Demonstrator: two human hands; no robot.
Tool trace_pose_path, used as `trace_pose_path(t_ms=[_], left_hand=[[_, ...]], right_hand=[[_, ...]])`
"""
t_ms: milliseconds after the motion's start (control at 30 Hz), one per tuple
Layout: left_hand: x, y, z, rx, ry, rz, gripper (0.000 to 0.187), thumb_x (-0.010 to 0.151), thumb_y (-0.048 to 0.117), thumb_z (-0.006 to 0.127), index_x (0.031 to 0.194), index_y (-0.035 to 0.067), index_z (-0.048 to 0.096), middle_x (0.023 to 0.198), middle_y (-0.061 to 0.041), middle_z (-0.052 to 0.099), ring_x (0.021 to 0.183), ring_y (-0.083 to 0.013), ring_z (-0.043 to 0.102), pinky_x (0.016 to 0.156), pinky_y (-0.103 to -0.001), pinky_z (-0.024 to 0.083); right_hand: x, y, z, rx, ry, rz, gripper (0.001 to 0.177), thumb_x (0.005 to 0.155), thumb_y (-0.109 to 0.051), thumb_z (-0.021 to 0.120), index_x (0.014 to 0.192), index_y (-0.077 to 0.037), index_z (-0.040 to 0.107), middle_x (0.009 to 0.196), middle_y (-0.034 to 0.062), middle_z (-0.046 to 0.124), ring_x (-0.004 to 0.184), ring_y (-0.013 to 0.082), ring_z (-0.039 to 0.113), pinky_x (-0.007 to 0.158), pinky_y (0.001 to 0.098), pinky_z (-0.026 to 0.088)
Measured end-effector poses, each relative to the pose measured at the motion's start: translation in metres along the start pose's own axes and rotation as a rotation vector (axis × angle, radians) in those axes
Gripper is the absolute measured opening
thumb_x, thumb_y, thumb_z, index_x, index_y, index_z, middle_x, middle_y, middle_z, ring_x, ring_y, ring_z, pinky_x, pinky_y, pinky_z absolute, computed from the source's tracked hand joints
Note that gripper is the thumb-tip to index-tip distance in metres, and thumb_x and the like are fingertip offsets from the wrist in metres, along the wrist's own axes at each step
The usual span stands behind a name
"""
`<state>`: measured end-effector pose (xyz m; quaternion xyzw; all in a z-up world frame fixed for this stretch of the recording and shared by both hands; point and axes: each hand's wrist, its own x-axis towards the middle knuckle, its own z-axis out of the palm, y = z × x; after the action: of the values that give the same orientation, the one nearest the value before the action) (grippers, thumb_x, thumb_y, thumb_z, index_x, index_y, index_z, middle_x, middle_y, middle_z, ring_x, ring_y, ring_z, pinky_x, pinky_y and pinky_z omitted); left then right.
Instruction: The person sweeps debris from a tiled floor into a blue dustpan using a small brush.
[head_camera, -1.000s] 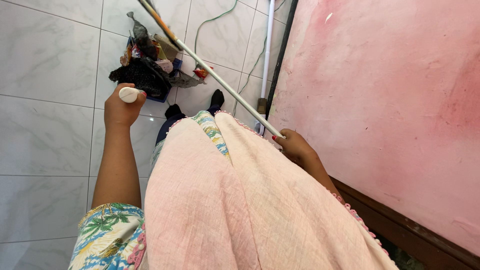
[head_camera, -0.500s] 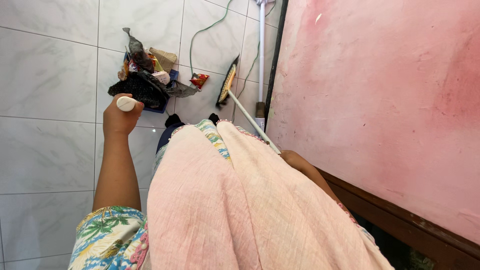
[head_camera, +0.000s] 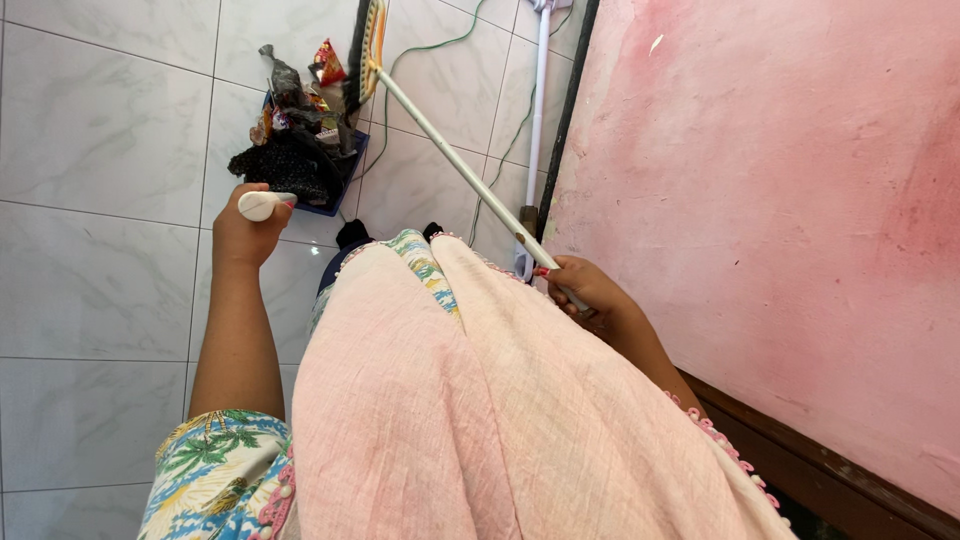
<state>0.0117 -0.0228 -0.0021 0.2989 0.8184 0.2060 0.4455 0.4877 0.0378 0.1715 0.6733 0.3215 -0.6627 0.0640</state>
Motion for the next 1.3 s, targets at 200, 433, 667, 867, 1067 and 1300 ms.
trace_pose_path(t_ms=[200, 433, 667, 867, 1067, 1300], left_hand=[[-0.002, -0.003, 0.002, -0.256, -0.228, -0.207, 0.095, 0.075, 0.052, 0.084, 0.153, 0.022, 0.040, 0.126, -0.012, 0.068, 0.105, -0.0253, 0.069, 0.075, -0.047, 0.063], [-0.020, -0.002, -0.010, -0.414, -0.390, -0.335, 0.114, 0.075, 0.031, 0.086, 0.161, 0.030, 0.010, 0.136, -0.009, 0.057, 0.109, -0.0319, 0.068, 0.078, -0.051, 0.063], [-0.016, 0.004, -0.026, -0.568, -0.338, -0.336, 0.063, 0.096, 0.013, 0.057, 0.155, 0.026, 0.043, 0.122, -0.011, 0.061, 0.092, -0.0287, 0.076, 0.074, -0.044, 0.065], [-0.025, 0.024, -0.042, -0.790, -0.314, -0.520, 0.051, 0.105, 0.040, 0.038, 0.142, 0.012, 0.057, 0.114, -0.017, 0.071, 0.082, -0.0240, 0.077, 0.063, -0.035, 0.063], [-0.021, 0.036, -0.028, -0.554, -0.258, -0.622, 0.060, 0.095, 0.033, 0.068, 0.138, 0.002, 0.039, 0.118, -0.018, 0.063, 0.089, -0.0308, 0.073, 0.072, -0.044, 0.062], [-0.002, 0.009, -0.010, -0.590, -0.342, -0.657, 0.054, 0.092, 0.027, 0.067, 0.135, -0.003, 0.053, 0.110, -0.015, 0.069, 0.083, -0.0184, 0.073, 0.073, -0.034, 0.065]], right_hand=[[-0.003, -0.053, 0.000, -0.255, 0.129, -0.008, 0.018, 0.097, -0.022, 0.060, 0.104, -0.006, 0.061, 0.060, 0.0014, 0.053, 0.041, 0.0114, 0.044, 0.035, 0.0289, 0.030], [0.101, -0.119, 0.010, -0.615, 0.300, -0.107, 0.030, 0.093, -0.028, 0.070, 0.105, -0.002, 0.063, 0.068, 0.0069, 0.062, 0.051, 0.0177, 0.059, 0.043, 0.0337, 0.044], [0.189, -0.155, 0.055, -0.697, 0.306, -0.117, 0.030, 0.089, -0.015, 0.066, 0.113, 0.002, 0.059, 0.077, 0.0101, 0.068, 0.056, 0.0181, 0.066, 0.047, 0.0346, 0.052], [0.199, -0.132, 0.079, -0.672, 0.219, -0.025, 0.026, 0.098, -0.023, 0.062, 0.118, -0.007, 0.064, 0.074, 0.0064, 0.061, 0.051, 0.0155, 0.057, 0.045, 0.0342, 0.043], [0.177, -0.110, 0.062, -0.555, 0.178, 0.005, 0.034, 0.095, -0.024, 0.066, 0.128, -0.016, 0.064, 0.066, 0.0018, 0.050, 0.047, 0.0126, 0.045, 0.044, 0.0343, 0.035], [0.137, -0.109, 0.051, -0.726, 0.060, 0.072, 0.047, 0.095, -0.024, 0.069, 0.141, -0.015, 0.061, 0.068, 0.0027, 0.049, 0.050, 0.0139, 0.046, 0.046, 0.0328, 0.043]])
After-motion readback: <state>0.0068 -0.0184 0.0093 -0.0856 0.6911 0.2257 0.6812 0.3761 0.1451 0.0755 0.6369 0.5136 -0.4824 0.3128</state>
